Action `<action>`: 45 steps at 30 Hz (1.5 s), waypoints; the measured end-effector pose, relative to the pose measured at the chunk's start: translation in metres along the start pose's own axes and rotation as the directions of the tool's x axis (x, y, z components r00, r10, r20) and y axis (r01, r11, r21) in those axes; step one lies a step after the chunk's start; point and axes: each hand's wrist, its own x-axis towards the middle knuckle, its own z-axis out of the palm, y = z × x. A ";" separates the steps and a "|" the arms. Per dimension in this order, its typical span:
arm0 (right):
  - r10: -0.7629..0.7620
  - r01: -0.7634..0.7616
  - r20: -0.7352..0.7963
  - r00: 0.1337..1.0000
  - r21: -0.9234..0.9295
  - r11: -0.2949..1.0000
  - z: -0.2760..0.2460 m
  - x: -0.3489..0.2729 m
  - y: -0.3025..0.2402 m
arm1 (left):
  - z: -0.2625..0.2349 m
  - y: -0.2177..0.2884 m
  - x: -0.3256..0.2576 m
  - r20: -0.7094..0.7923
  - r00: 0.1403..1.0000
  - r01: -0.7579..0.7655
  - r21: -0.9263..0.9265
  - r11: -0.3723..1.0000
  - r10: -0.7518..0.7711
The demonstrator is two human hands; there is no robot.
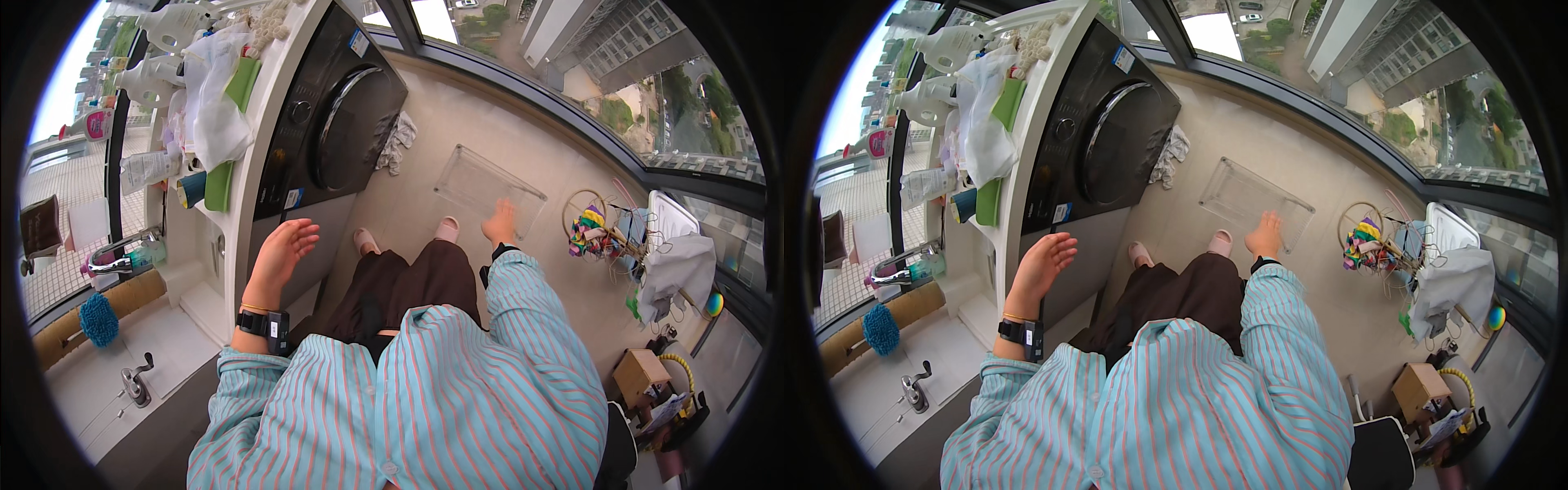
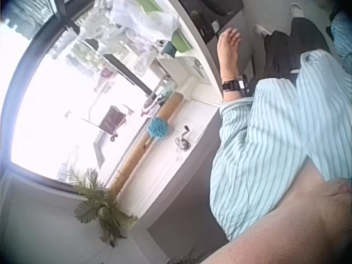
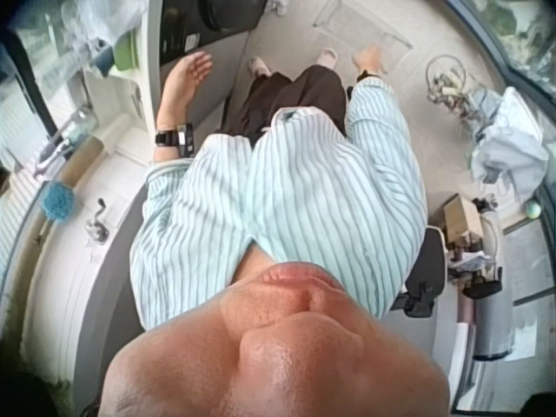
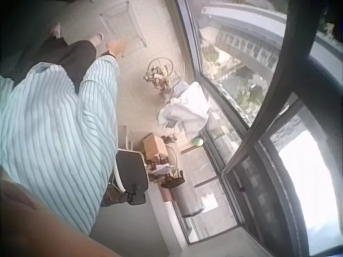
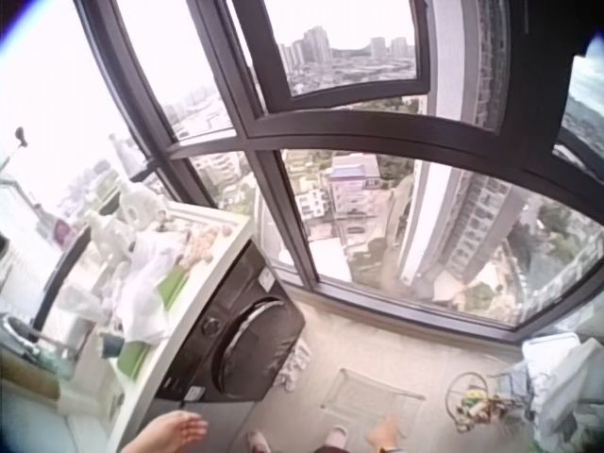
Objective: The person assembles a clear plastic shelf unit by inserting metal rods into plastic brackets and connecting them to form a frame. They repeatedly insert, remove, and reinsert the rods to fit the components together.
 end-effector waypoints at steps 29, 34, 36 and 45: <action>-0.285 0.050 0.572 0.769 0.392 0.919 -0.100 -0.110 -0.281 | -0.467 -0.154 -0.066 -0.625 0.762 -0.300 -0.573 0.763 -0.169; -0.500 0.238 0.646 0.577 0.452 0.860 -0.107 -0.236 -0.457 | -0.568 -0.215 0.007 -0.560 0.784 -0.154 -0.592 0.791 -0.267; -0.530 0.324 0.669 0.521 0.419 0.848 -0.104 -0.286 -0.523 | -0.580 -0.233 0.035 -0.577 0.762 -0.098 -0.551 0.829 -0.294; -0.568 0.716 0.796 0.210 0.271 0.644 -0.024 -0.393 -0.737 | -0.584 -0.262 0.099 -0.586 0.783 0.007 -0.327 0.945 -0.208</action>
